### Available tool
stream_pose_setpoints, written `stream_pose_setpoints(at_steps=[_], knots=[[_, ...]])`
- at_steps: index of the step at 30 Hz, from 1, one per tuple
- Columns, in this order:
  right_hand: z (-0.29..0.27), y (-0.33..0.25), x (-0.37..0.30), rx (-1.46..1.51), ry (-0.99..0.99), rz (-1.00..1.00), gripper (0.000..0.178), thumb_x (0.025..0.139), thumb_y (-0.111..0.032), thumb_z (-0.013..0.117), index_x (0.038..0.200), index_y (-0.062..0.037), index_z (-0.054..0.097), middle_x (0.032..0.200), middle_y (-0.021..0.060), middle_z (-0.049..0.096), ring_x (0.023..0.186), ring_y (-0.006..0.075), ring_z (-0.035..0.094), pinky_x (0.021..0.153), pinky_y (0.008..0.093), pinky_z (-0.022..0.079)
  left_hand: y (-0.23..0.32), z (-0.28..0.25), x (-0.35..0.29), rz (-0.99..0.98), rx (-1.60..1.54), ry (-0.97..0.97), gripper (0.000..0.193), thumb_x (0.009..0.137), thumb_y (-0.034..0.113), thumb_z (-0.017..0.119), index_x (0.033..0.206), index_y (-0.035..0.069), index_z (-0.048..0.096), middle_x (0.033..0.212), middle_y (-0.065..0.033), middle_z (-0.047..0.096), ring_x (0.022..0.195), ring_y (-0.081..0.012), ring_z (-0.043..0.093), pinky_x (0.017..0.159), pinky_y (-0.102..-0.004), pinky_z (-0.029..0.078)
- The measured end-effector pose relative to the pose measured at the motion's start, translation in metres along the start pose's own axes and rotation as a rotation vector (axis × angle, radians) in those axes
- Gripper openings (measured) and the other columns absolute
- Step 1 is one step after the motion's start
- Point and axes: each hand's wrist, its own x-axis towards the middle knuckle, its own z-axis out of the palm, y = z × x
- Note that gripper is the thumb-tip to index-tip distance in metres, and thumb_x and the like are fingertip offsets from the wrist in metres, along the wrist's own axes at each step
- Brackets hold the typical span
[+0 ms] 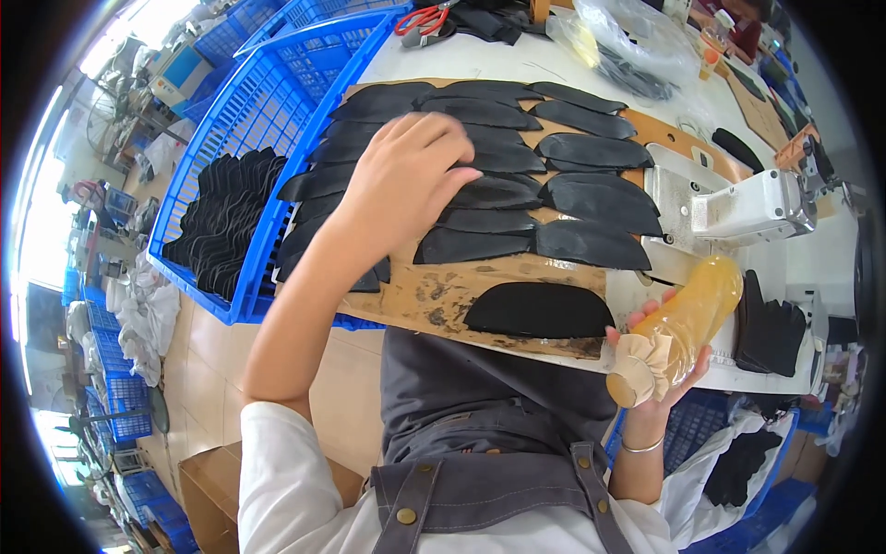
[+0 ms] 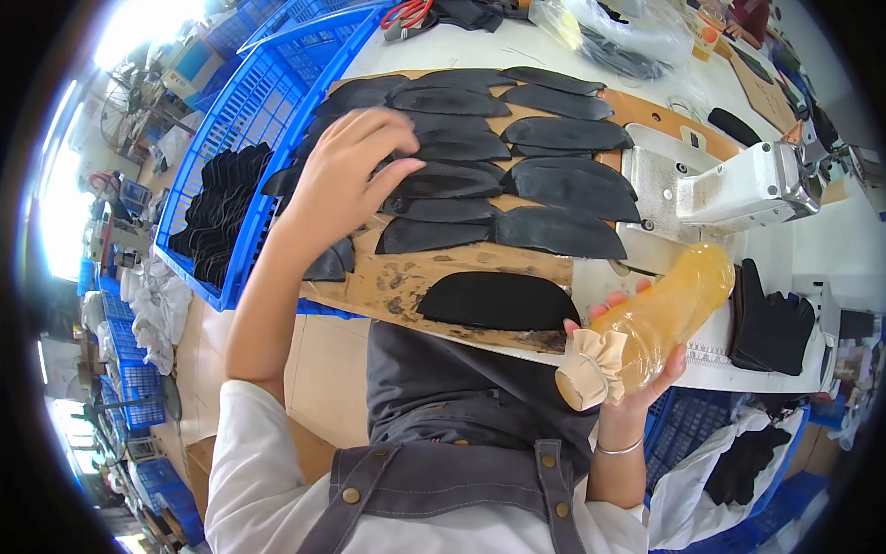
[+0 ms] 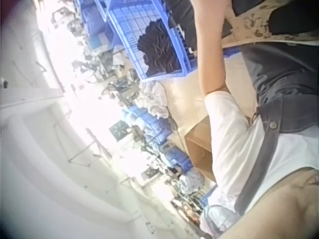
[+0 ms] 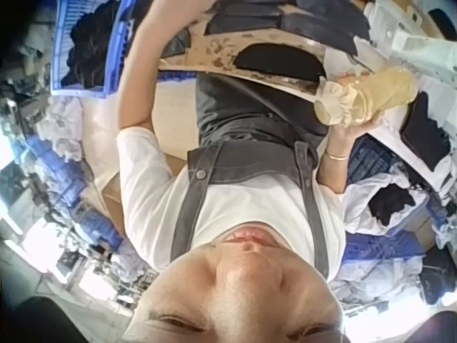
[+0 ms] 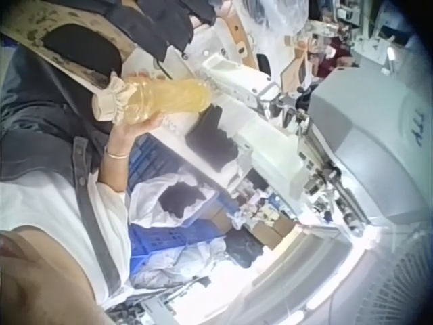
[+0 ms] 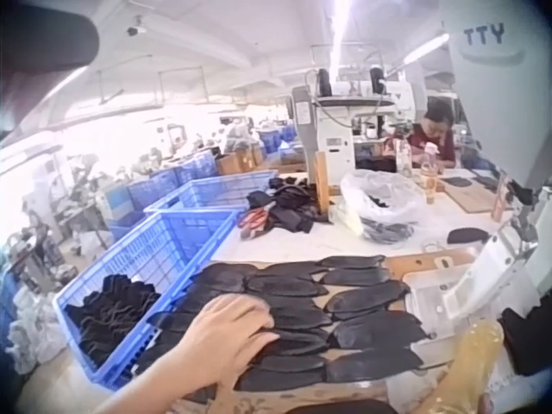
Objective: Applying adhesive to several black shoe upper components using a brush and a bottle of glue.
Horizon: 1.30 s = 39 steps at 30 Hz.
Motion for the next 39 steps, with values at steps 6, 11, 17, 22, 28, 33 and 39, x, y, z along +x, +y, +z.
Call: stream_pose_setpoints(at_steps=[6, 11, 17, 22, 28, 33, 39], knots=[[0.011, 0.005, 0.004, -0.239, 0.086, -0.177, 0.081, 0.077, -0.047, 0.064, 0.137, -0.007, 0.028, 0.127, 0.0214, 0.044, 0.116, 0.0373, 0.046, 0.099, 0.0469, 0.039, 0.068, 0.004, -0.085, -0.092, -0.412, 0.114, 0.018, 0.068, 0.008, 0.069, 0.085, 0.006, 0.065, 0.08, -0.0056, 0.06, 0.071, -0.0229, 0.058, 0.065, -0.0344, 0.046], [0.062, 0.016, 0.022, -0.693, 0.018, -0.189, 0.086, 0.075, -0.044, 0.067, 0.139, -0.0061, 0.023, 0.126, 0.0231, 0.043, 0.115, 0.0367, 0.047, 0.097, 0.0463, 0.04, 0.071, 0.033, -0.117, 0.008, -0.373, 0.224, 0.021, 0.066, 0.007, 0.066, 0.087, 0.005, 0.065, 0.086, -0.0051, 0.063, 0.079, -0.0203, 0.061, 0.065, -0.031, 0.049], [0.103, 0.052, 0.046, -1.157, -0.137, -0.244, 0.08, 0.074, -0.025, 0.071, 0.135, -0.0023, 0.025, 0.12, 0.023, 0.048, 0.11, 0.029, 0.051, 0.092, 0.0382, 0.043, 0.067, 0.046, -0.129, 0.024, -0.379, 0.345, 0.022, 0.065, 0.01, 0.064, 0.085, 0.005, 0.064, 0.087, -0.0053, 0.065, 0.081, -0.0194, 0.062, 0.065, -0.0287, 0.051], [0.119, 0.066, 0.054, -1.654, -0.455, -0.227, 0.063, 0.07, -0.015, 0.073, 0.124, -0.0022, 0.044, 0.122, 0.0137, 0.051, 0.104, 0.0232, 0.054, 0.09, 0.0343, 0.044, 0.066, 0.046, -0.129, 0.021, -0.394, 0.379, 0.021, 0.065, 0.011, 0.063, 0.085, 0.005, 0.064, 0.086, -0.0044, 0.065, 0.08, -0.0181, 0.063, 0.065, -0.0282, 0.051], [0.124, 0.081, 0.054, -1.834, -0.502, -0.221, 0.059, 0.063, -0.004, 0.071, 0.117, -0.0007, 0.047, 0.117, 0.0136, 0.051, 0.102, 0.0222, 0.053, 0.088, 0.0337, 0.044, 0.067, 0.048, -0.131, 0.038, -0.357, 0.369, 0.022, 0.065, 0.01, 0.063, 0.086, 0.006, 0.064, 0.086, -0.0036, 0.065, 0.08, -0.0169, 0.063, 0.066, -0.0273, 0.051], [0.119, 0.07, 0.05, -1.945, -0.403, -0.22, 0.057, 0.065, -0.003, 0.068, 0.118, -0.0011, 0.047, 0.121, 0.0122, 0.051, 0.104, 0.022, 0.053, 0.088, 0.0322, 0.044, 0.065, 0.04, -0.126, 0.048, -0.358, 0.333, 0.02, 0.064, 0.01, 0.064, 0.084, 0.007, 0.064, 0.087, -0.003, 0.065, 0.08, -0.0164, 0.062, 0.068, -0.0277, 0.051], [0.104, 0.011, 0.029, -2.141, -0.216, -0.289, 0.049, 0.068, -0.001, 0.066, 0.114, 0.0008, 0.051, 0.112, 0.0136, 0.058, 0.1, 0.0208, 0.056, 0.086, 0.0331, 0.046, 0.066, 0.046, -0.129, 0.039, -0.354, 0.344, 0.02, 0.061, 0.009, 0.066, 0.081, 0.005, 0.065, 0.084, -0.0048, 0.066, 0.076, -0.0181, 0.063, 0.062, -0.0276, 0.051]])
